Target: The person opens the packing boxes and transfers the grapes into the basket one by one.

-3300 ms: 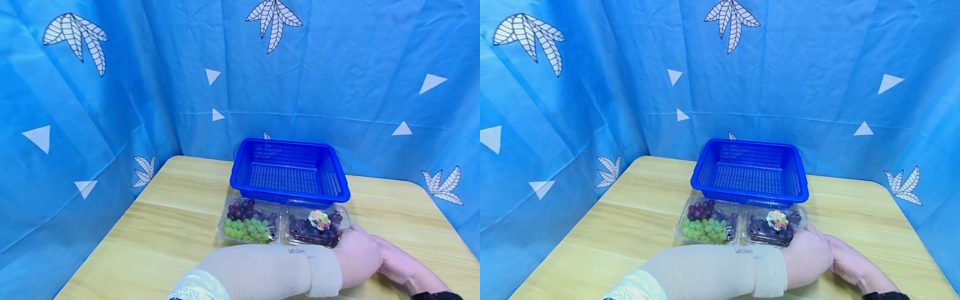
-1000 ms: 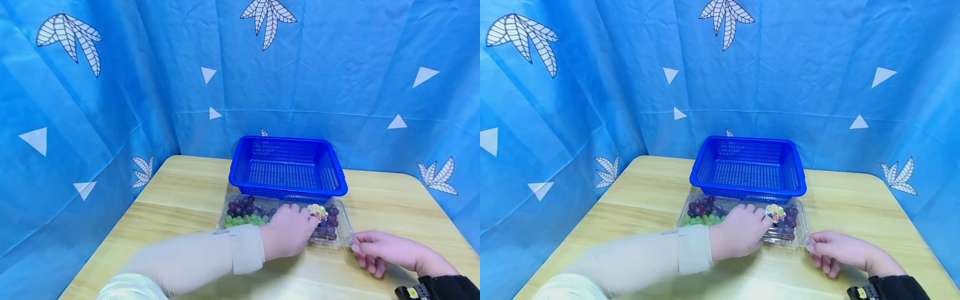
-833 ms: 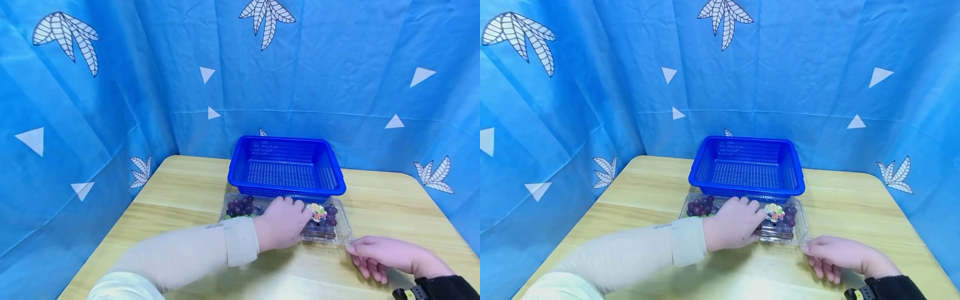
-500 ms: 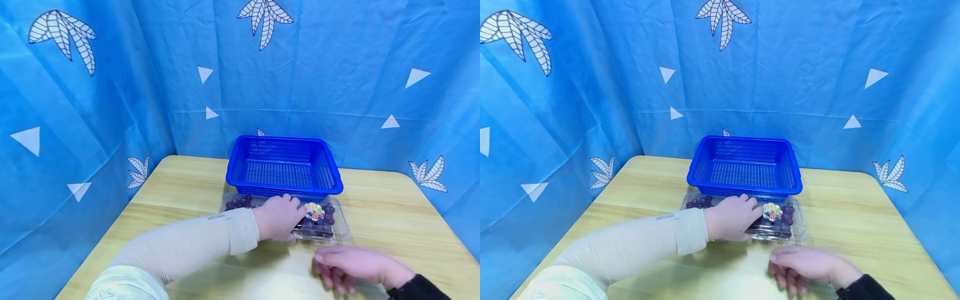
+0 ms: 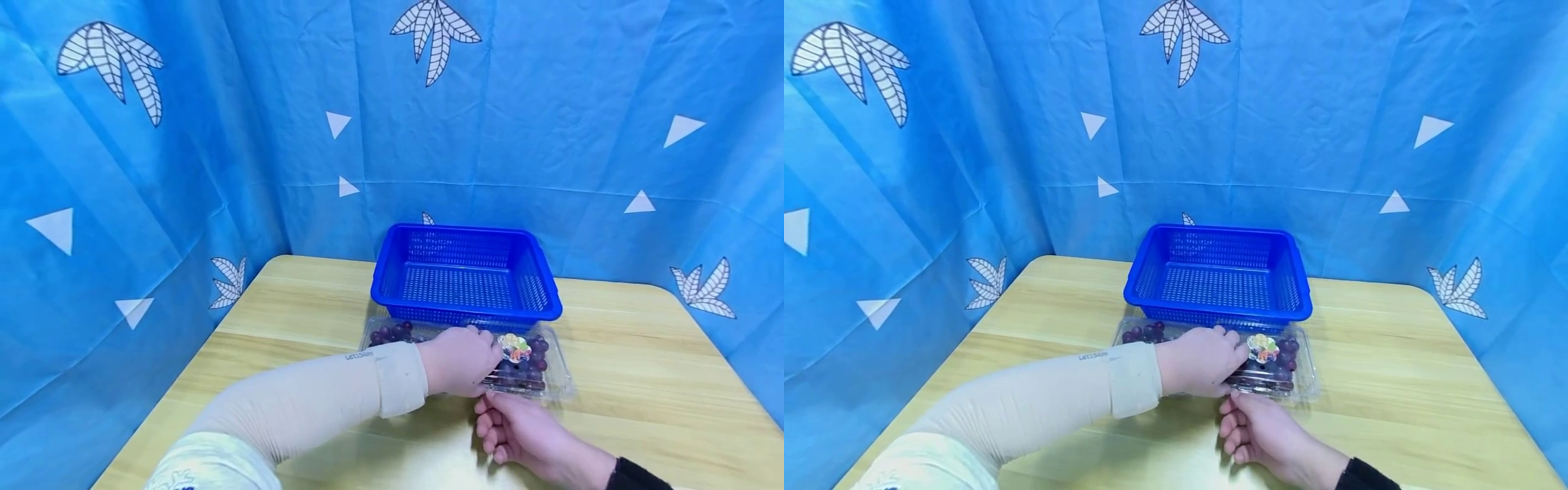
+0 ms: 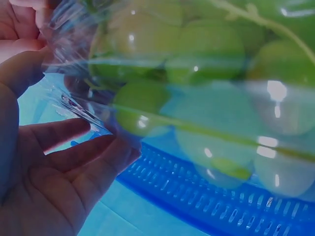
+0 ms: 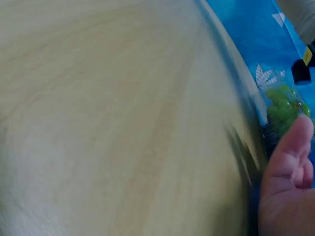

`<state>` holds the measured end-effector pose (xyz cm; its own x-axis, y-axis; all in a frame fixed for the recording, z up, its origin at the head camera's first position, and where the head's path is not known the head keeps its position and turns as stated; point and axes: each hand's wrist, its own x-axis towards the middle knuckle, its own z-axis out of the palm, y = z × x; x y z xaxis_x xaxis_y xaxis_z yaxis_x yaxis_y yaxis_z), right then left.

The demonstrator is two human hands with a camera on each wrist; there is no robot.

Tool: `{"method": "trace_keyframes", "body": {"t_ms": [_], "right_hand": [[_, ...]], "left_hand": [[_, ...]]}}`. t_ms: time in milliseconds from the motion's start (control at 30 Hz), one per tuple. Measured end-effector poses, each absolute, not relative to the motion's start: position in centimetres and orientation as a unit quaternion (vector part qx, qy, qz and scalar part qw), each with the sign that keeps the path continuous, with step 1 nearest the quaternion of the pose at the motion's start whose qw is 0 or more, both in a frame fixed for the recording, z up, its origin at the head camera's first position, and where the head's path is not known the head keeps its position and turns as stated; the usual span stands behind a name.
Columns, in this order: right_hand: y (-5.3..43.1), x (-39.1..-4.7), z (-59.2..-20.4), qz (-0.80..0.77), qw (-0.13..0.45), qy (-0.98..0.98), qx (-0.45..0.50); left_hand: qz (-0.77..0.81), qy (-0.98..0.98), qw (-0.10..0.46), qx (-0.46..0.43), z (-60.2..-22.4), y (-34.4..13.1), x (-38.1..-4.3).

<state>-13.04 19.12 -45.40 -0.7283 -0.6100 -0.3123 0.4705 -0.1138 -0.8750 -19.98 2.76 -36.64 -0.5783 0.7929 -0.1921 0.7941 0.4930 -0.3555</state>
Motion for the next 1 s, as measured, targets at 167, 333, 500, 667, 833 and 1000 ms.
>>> {"method": "trace_keyframes", "body": {"t_ms": [167,333,500,667,833,1000], "right_hand": [[18.7,-13.1,-45.6,-0.755,0.333,0.563,-0.04],[18.7,-13.2,-45.7,-0.763,0.317,0.564,-0.021],[18.8,-13.3,-45.7,-0.762,0.313,0.566,-0.014],[18.7,-13.5,-45.6,-0.757,0.299,0.581,0.003],[18.8,-13.7,-45.5,-0.748,0.29,0.597,0.005],[18.8,-13.5,-45.3,-0.745,0.297,0.597,-0.014]], "left_hand": [[-0.175,0.858,-0.022,0.483,-36.8,2.8,-20.2],[-0.164,0.847,-0.043,0.504,-37.1,3.0,-20.4],[-0.199,0.836,-0.049,0.509,-37.3,3.3,-20.0],[-0.223,0.818,-0.072,0.525,-37.6,3.4,-19.4],[-0.245,0.812,-0.107,0.519,-37.9,3.5,-18.7],[-0.274,0.801,-0.162,0.507,-38.0,3.4,-18.5]]}}
